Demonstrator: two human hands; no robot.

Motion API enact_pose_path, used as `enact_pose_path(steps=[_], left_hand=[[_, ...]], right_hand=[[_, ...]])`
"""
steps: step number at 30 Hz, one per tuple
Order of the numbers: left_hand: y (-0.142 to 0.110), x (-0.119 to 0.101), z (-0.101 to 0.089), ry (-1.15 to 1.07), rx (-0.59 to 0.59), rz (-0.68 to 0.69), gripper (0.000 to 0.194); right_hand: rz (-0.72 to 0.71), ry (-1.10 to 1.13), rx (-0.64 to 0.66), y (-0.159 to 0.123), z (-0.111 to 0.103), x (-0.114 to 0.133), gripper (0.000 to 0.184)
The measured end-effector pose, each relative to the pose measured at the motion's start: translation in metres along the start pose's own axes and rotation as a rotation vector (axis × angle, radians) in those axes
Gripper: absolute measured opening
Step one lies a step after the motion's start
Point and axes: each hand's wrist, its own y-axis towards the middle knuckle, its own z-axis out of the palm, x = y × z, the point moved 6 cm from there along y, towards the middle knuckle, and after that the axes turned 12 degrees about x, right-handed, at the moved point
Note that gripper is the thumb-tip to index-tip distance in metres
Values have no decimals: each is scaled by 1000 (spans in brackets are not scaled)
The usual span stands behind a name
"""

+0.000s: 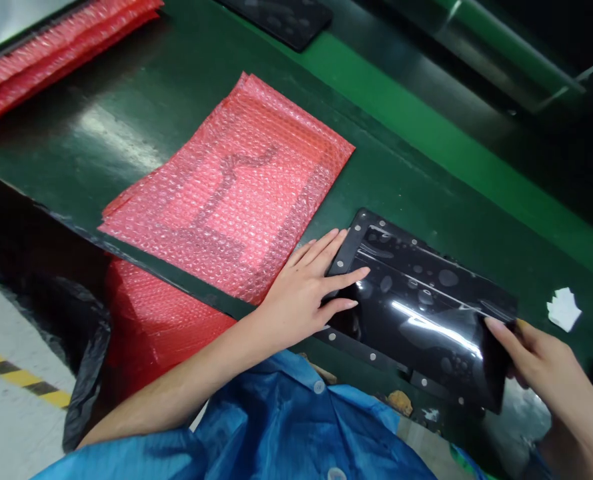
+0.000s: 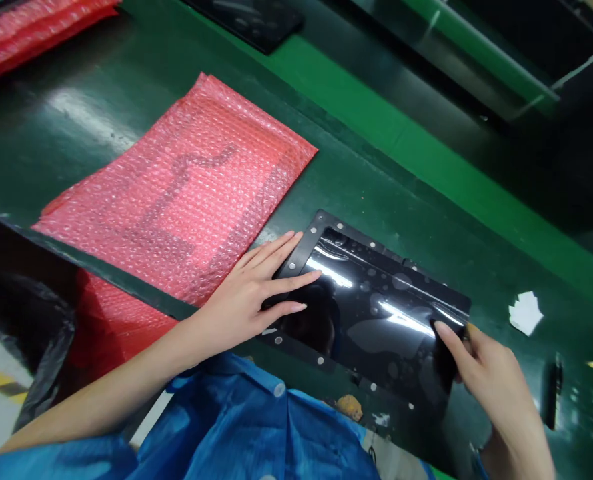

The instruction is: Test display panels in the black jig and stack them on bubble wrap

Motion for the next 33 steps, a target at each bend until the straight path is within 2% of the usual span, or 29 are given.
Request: enact_pose_path(steps=[1, 3, 5, 7, 9, 12, 14, 16, 19, 23, 26, 28, 29, 31, 33], left_hand=[[-1, 0, -2, 23, 0, -9, 41], [-2, -2, -6, 96, -10, -18, 39], [-1, -12, -9, 188, -60, -25, 37], [4, -32, -6, 251, -114, -8, 38], [15, -65, 11, 262, -103, 108, 38], [29, -125, 55, 266, 23, 425, 42], [35, -149, 80, 317, 59, 506, 46], [40, -159, 94, 376, 65, 510, 47], [44, -163, 101, 442, 85, 503, 43], [48, -163, 98, 461, 177, 507, 43], [54, -157, 86, 375, 285, 572, 44], [63, -146, 71, 308, 317, 582, 42], [71, -137, 61, 304, 286, 528, 41], [90, -116, 39, 351, 149, 339, 43], [105, -99, 24, 419, 42, 180, 47]], right_hand=[[21, -72, 43, 3, -3, 1, 62], [23, -76, 87, 9, -8, 4, 66], [-29, 18, 25, 15, -16, 5, 67], [-73, 147, -55, 23, -21, 2, 67], [-90, 243, -87, 35, -22, -4, 69], [-108, 305, -36, 53, -18, -5, 62], [-77, 233, -21, 61, -19, -1, 53], [-41, 106, -44, 65, -23, 4, 52], [-21, -9, -69, 67, -28, 12, 55], [-47, 14, -54, 69, -29, 14, 53], [-85, 78, -66, 69, -26, 12, 51], [-124, 162, -97, 68, -26, 9, 48], [-140, 221, -101, 68, -25, 8, 45], [-153, 334, -85, 67, -22, 3, 40], [-141, 402, -77, 66, -21, 0, 36]])
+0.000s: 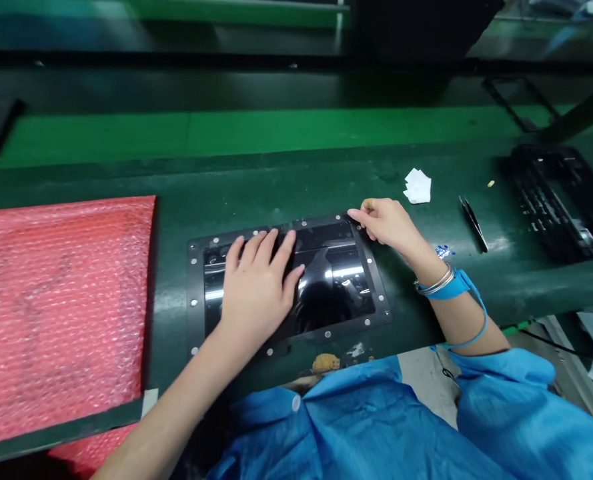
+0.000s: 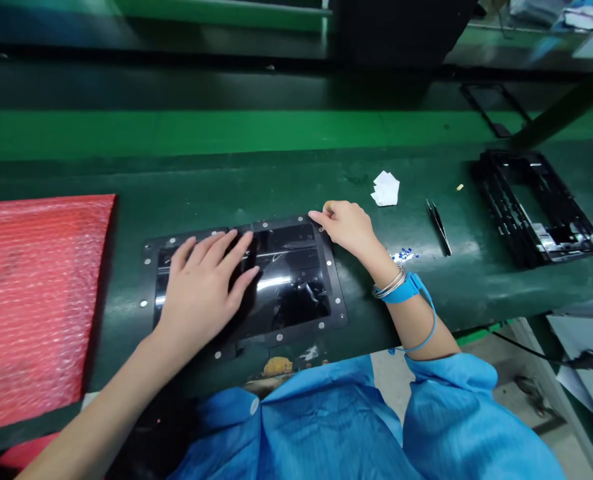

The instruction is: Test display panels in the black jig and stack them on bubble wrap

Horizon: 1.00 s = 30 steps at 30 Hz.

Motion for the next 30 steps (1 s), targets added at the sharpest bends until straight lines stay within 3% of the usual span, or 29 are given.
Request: enact_pose_path(steps=[4, 7, 12, 15, 17, 19, 21, 24, 26, 30], left_hand=[[16, 15, 1, 28, -22, -56, 46], [16, 16, -10, -47, -127, -88, 38], [-5, 13, -45, -203, -300, -43, 25], [-19, 26, -57, -307, -331, -31, 24], [-30, 48, -61, -427, -453, -125, 29], [-40, 77, -55, -667, -571, -308, 29], [-43, 101, -33, -1033, -563, -530, 23], [-44, 113, -8, -1417, -533, -794, 26], [-47, 116, -9, -1464, -642, -856, 26], [-51, 120, -25, -1477, -801, -799, 25]], right_hand=[[-12, 36, -97, -8, -2, 1, 25], [-112, 147, -138, -15, 1, 9, 27], [-363, 460, 32, -24, 16, 26, 60], [-369, 672, 98, -25, 24, 28, 70], [-351, 758, 90, -24, 28, 27, 73], [-339, 790, 77, -22, 30, 28, 74], [-335, 792, 58, -23, 31, 30, 74], [-343, 800, 12, -27, 28, 34, 73], [-371, 816, -9, -31, 24, 37, 69], [-371, 837, 95, -37, 25, 40, 47]])
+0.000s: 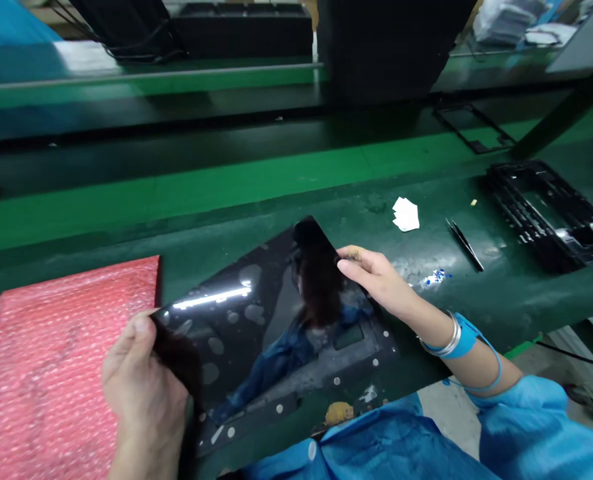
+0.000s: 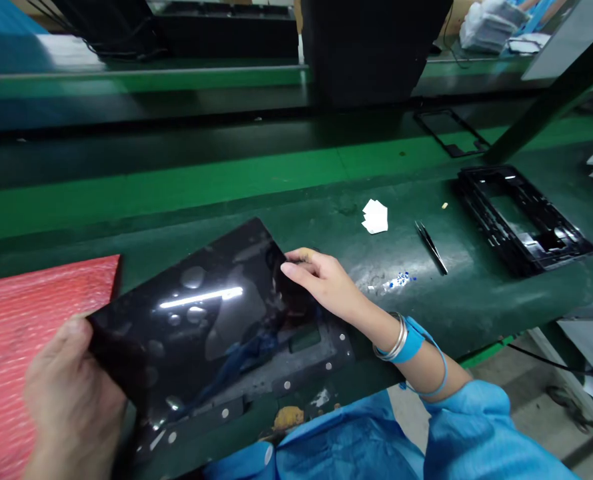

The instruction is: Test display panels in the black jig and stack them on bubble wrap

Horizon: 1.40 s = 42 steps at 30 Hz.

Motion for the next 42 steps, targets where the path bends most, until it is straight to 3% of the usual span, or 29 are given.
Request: enact_pose_path(steps=[4, 6, 10, 18, 21, 26, 29, 33, 38, 42], left_hand=[[4, -5, -10, -29, -50, 36, 33], [6, -1, -14, -29, -46, 28, 34], [4, 4, -17, -47, -62, 24, 31], [1, 7, -4, -127, -27, -73, 26], [-2, 6, 4, -118, 107, -43, 31], [-13, 15, 24, -11, 541, -167, 40], [-17, 18, 29, 41, 639, -181, 46], [-19, 20, 29, 71, 600, -182, 48], [-22, 18, 25, -13, 439, -189, 56], [3, 4, 27, 6, 382, -158, 45]], right_hand=[[83, 45, 240, -4, 15, -4, 45], [73, 59, 288, -5, 19, -3, 47], [86, 85, 214, -7, 20, -8, 52], [131, 189, 87, -6, 18, -20, 56], [122, 223, -27, -4, 5, -21, 54], [65, 234, -253, -3, -18, -21, 55], [73, 240, -265, -1, -19, -24, 56], [90, 254, -266, -1, -14, -26, 58], [94, 291, -245, 1, -11, -24, 60], [38, 257, -193, 3, -15, -24, 60]])
